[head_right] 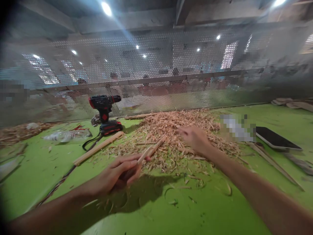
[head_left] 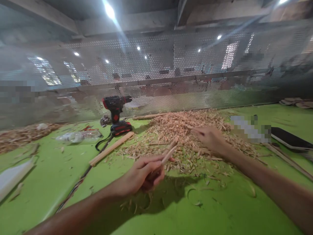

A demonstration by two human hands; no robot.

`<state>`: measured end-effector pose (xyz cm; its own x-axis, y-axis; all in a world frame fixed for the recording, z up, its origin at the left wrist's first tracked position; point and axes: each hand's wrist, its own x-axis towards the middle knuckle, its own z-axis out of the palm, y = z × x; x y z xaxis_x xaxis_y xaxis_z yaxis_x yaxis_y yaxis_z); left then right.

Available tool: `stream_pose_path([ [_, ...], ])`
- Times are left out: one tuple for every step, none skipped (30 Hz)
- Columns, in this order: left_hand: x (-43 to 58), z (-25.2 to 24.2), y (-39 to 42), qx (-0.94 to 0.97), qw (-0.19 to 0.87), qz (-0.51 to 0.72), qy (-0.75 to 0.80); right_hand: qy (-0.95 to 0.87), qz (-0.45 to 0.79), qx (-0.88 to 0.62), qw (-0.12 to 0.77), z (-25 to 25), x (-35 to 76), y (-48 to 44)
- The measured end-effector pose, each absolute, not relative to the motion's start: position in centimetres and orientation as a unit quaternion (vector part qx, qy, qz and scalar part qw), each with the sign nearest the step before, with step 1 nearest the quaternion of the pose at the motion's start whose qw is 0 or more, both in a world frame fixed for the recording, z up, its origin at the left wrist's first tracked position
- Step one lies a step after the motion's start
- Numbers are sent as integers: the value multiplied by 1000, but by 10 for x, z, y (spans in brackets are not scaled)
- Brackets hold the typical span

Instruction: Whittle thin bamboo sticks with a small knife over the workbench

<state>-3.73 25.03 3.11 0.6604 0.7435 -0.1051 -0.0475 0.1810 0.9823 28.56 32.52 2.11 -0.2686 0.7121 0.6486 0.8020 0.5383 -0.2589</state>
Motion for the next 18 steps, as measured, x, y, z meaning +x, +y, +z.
stream_pose_path([
  [-38, 32, 250, 576, 708, 280, 298, -769, -75, -502, 388, 26, 294, 329],
  [-38, 33, 251, 569, 711, 288, 296, -746, -84, -514, 414, 31, 300, 332],
  [-39, 33, 253, 559, 713, 302, 296, -737, -77, -513, 433, 36, 301, 332],
  [-40, 33, 255, 548, 715, 316, 298, -737, -62, -503, 446, 40, 298, 330],
  [-40, 32, 257, 537, 716, 327, 302, -748, -39, -485, 450, 43, 292, 326],
  [-41, 30, 260, 528, 718, 335, 305, -768, -10, -464, 442, 44, 282, 320],
  [-41, 29, 261, 522, 721, 338, 307, -789, 18, -442, 427, 44, 271, 313],
  [-41, 27, 263, 519, 723, 338, 305, -808, 41, -420, 410, 42, 260, 306],
  [-41, 26, 264, 518, 726, 337, 303, -824, 55, -401, 396, 40, 249, 299],
  [-41, 24, 264, 517, 727, 337, 301, -836, 60, -385, 385, 37, 240, 293],
  [-40, 23, 263, 515, 729, 337, 300, -845, 60, -374, 377, 36, 233, 288],
  [-40, 22, 263, 514, 730, 337, 300, -852, 54, -367, 370, 34, 227, 284],
  [-39, 21, 261, 512, 731, 336, 299, -856, 45, -364, 364, 34, 224, 281],
  [-38, 21, 260, 512, 733, 336, 298, -860, 36, -362, 358, 34, 221, 279],
  [-37, 21, 258, 513, 733, 335, 295, -862, 28, -363, 352, 35, 220, 278],
  [-37, 21, 257, 514, 734, 335, 291, -864, 22, -366, 346, 36, 219, 277],
  [-36, 21, 256, 515, 735, 334, 287, -864, 16, -366, 345, 37, 219, 276],
  [-36, 22, 254, 515, 737, 333, 283, -864, 12, -366, 346, 37, 219, 276],
])
